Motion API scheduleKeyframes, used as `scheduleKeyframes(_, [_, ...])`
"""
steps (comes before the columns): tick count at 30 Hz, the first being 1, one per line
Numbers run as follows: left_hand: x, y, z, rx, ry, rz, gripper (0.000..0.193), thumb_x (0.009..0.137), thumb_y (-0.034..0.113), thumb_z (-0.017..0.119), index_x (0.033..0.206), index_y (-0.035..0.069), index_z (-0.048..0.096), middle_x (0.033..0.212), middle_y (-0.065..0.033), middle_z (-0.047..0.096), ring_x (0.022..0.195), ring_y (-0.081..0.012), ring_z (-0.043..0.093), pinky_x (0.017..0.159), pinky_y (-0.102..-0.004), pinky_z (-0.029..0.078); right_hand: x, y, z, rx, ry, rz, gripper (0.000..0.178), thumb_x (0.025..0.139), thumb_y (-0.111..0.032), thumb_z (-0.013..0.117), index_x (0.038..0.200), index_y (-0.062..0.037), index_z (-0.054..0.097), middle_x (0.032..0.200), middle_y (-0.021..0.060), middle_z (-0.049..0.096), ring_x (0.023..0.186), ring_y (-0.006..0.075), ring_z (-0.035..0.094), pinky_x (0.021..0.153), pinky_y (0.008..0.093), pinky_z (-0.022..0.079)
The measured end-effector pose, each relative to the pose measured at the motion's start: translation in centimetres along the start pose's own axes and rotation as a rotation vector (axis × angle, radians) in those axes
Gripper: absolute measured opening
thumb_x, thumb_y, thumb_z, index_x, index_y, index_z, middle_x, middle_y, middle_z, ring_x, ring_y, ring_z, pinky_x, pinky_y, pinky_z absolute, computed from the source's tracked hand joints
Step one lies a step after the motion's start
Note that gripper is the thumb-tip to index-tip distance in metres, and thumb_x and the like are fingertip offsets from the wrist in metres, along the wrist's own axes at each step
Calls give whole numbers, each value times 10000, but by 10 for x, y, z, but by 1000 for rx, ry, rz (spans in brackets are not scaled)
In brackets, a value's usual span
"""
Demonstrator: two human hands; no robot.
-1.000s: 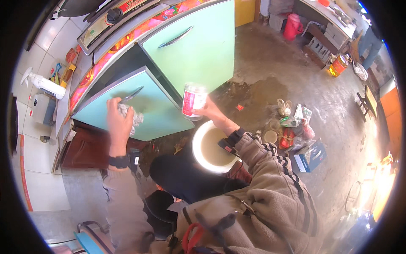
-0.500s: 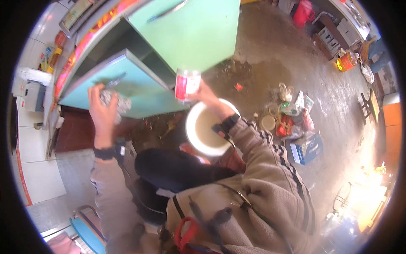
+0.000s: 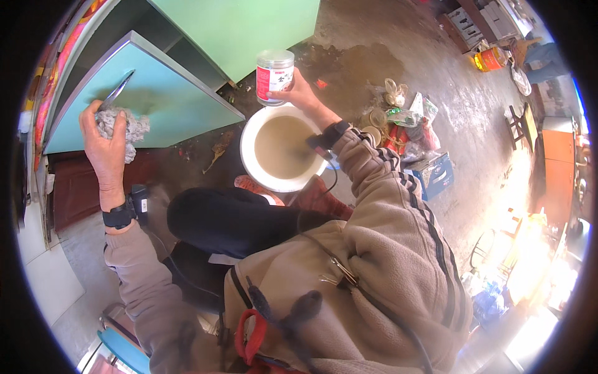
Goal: The person squats in a kitchen, dips a cloth into a bucket of water, and wipes the exterior and interior of a green cabinet. They open the cabinet door to clean the inside, then close it and wipe the countertop above.
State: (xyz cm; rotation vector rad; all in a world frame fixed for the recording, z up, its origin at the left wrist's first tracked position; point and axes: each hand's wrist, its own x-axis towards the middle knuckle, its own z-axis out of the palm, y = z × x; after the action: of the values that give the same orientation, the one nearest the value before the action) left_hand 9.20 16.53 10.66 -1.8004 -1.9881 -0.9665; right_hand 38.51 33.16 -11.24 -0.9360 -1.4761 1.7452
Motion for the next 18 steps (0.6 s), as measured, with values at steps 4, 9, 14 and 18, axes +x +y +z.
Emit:
scheduleKeyframes(4, [4, -2, 4, 20, 21, -4, 401, 754, 75, 673, 1113, 20, 501, 1036, -156, 514, 967, -325, 531, 855, -376, 438, -4, -35, 1, 131, -70, -94, 773, 691, -91, 787, 1313, -22, 332, 1187, 103, 532, 1121, 192, 519, 955, 383, 437])
scheduleKeyframes(9, [11, 3, 8, 4, 30, -61, 448, 742, 95, 671, 1146, 57, 480, 1077, -156, 516, 960, -360, 564, 790, -403, 489, -10, -121, 32, 170, -200, -299, 834, 694, -79, 781, 1372, -25, 298, 1300, 96, 477, 1199, 186, 467, 1030, 365, 368])
scheduleKeyframes(14, [20, 5, 9, 117, 29, -18, 487, 730, 107, 675, 1173, 79, 475, 1199, -125, 435, 858, -371, 606, 692, -432, 526, 2, -179, 57, -23, -197, -455, 830, 648, -127, 819, 1335, -18, 366, 1242, 94, 527, 1174, 180, 484, 1029, 357, 357])
scheduleKeyframes(18, [30, 4, 9, 184, -45, -71, 494, 730, 118, 676, 1175, 78, 468, 1244, -120, 396, 749, -371, 622, 652, -438, 524, 0, -188, 74, 17, -221, -562, 824, 645, -131, 820, 1332, -24, 378, 1240, 78, 527, 1169, 177, 484, 1029, 352, 353])
